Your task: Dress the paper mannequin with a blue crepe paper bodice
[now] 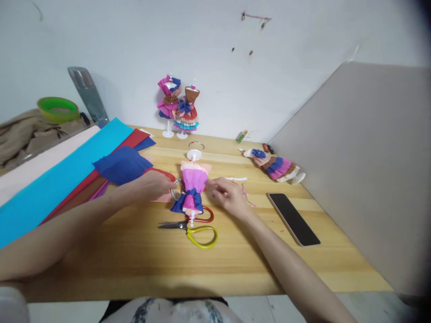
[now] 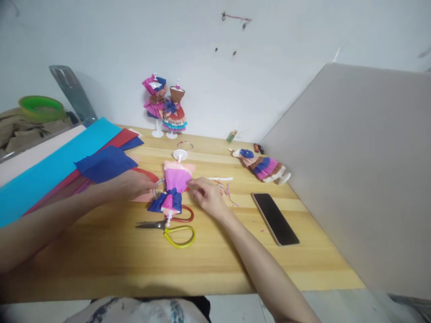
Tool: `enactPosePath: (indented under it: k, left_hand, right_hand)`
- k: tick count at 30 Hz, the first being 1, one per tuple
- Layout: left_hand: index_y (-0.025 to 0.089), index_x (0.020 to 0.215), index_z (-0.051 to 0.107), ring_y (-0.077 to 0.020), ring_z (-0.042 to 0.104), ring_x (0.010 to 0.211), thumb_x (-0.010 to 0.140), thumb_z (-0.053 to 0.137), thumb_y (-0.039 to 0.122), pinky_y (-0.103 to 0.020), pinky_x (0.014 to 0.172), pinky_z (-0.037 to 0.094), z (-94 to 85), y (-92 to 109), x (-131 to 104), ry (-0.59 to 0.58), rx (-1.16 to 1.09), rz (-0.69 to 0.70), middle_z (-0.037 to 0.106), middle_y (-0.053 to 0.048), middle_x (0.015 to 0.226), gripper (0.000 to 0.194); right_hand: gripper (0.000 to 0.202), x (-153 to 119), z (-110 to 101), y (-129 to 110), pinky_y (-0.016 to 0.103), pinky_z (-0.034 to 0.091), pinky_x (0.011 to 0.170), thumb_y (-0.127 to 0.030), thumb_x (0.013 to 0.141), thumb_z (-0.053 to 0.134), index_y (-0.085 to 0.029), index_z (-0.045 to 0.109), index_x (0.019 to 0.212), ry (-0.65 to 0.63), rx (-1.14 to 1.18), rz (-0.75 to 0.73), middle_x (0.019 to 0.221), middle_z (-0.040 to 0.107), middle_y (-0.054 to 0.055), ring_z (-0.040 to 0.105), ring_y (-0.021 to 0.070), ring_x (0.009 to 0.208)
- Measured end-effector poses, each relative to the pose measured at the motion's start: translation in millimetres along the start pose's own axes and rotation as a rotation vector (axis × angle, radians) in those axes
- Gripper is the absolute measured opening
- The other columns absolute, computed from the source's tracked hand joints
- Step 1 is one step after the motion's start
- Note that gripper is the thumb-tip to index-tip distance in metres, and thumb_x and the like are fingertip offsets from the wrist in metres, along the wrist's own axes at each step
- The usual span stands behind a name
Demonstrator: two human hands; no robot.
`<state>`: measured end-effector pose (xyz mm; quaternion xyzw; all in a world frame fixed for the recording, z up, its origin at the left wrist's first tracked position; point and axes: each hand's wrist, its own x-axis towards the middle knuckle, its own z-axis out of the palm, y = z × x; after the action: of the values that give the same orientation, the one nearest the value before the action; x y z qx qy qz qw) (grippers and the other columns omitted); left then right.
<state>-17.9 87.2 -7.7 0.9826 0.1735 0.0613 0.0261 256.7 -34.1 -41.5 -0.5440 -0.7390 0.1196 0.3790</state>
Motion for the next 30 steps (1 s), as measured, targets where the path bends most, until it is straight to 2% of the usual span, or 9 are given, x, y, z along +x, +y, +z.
enactPosePath:
  k: [3, 5, 8, 12, 16, 21, 24, 30]
  left_hand:
    - [0.017, 0.096, 0.067, -0.0159, 0.056, 0.054, 0.091, 0.053, 0.025, -0.025, 0.052, 0.034, 15.9, 3, 0, -0.106, 0.12, 0.071, 0.064, -0.004, 0.062, 0.017]
    - [0.016, 0.095, 0.067, -0.0175, 0.057, 0.056, 0.094, 0.05, 0.027, -0.026, 0.051, 0.033, 20.5, 4, 2, -0.151, 0.189, 0.112, 0.066, -0.007, 0.067, 0.021]
    - [0.016, 0.089, 0.067, -0.0184, 0.059, 0.061, 0.095, 0.05, 0.028, -0.027, 0.05, 0.032, 22.0, 3, 4, -0.117, 0.213, 0.174, 0.068, -0.008, 0.073, 0.022]
    - [0.017, 0.09, 0.066, -0.0187, 0.06, 0.062, 0.094, 0.052, 0.027, -0.028, 0.048, 0.03, 18.8, -1, 3, -0.046, 0.249, 0.284, 0.068, -0.006, 0.075, 0.018]
    - [0.017, 0.082, 0.063, -0.0163, 0.058, 0.059, 0.092, 0.052, 0.016, -0.027, 0.047, 0.027, 7.9, 0, 2, -0.007, 0.253, 0.323, 0.067, -0.005, 0.069, 0.015]
    - [0.017, 0.083, 0.065, -0.0172, 0.06, 0.064, 0.089, 0.052, 0.007, -0.028, 0.048, 0.028, -5.8, 4, 7, -0.046, 0.308, 0.349, 0.068, -0.006, 0.075, 0.018]
    - [0.017, 0.085, 0.066, -0.0176, 0.06, 0.067, 0.089, 0.053, 0.008, -0.028, 0.049, 0.027, -5.8, 3, 9, -0.083, 0.317, 0.346, 0.069, -0.007, 0.076, 0.016]
    - [0.018, 0.085, 0.067, -0.0176, 0.059, 0.066, 0.087, 0.055, 0.008, -0.029, 0.047, 0.024, 1.8, -2, 6, -0.067, 0.313, 0.366, 0.067, -0.006, 0.073, 0.016]
  right_hand:
    - [0.037, 2, 1, -15, 0.034, 0.053, 0.088, -0.006, 0.088, 0.046, -0.019, 0.065, 0.117, -0.071, -0.073, -0.233, 0.113, 0.068, 0.012, 0.065, 0.0194, 0.105]
    - [0.039, 5, 3, -22, 0.032, 0.053, 0.087, -0.005, 0.09, 0.046, -0.019, 0.064, 0.122, -0.159, -0.17, -0.353, 0.122, 0.065, 0.013, 0.063, 0.0195, 0.11]
    - [0.036, 8, 8, -27, 0.031, 0.054, 0.085, -0.008, 0.092, 0.048, -0.021, 0.065, 0.121, -0.27, -0.317, -0.452, 0.126, 0.065, 0.011, 0.064, 0.0203, 0.11]
    - [0.028, 9, 15, -26, 0.033, 0.055, 0.084, -0.016, 0.095, 0.049, -0.02, 0.067, 0.117, -0.269, -0.367, -0.484, 0.118, 0.068, 0.01, 0.065, 0.0213, 0.104]
    - [0.027, 8, 17, -24, 0.033, 0.054, 0.081, -0.017, 0.094, 0.051, -0.018, 0.066, 0.117, -0.258, -0.38, -0.498, 0.117, 0.068, 0.011, 0.064, 0.0215, 0.102]
    - [0.026, 10, 17, -28, 0.035, 0.052, 0.079, -0.018, 0.098, 0.045, -0.015, 0.065, 0.115, -0.287, -0.522, -0.56, 0.125, 0.065, 0.012, 0.061, 0.0223, 0.098]
    - [0.03, 12, 18, -29, 0.034, 0.049, 0.076, -0.02, 0.1, 0.042, -0.016, 0.061, 0.122, -0.293, -0.597, -0.597, 0.124, 0.066, 0.011, 0.058, 0.0214, 0.095]
    - [0.028, 11, 16, -28, 0.034, 0.043, 0.072, -0.02, 0.1, 0.042, -0.019, 0.063, 0.12, -0.271, -0.652, -0.604, 0.122, 0.065, 0.012, 0.055, 0.0216, 0.095]
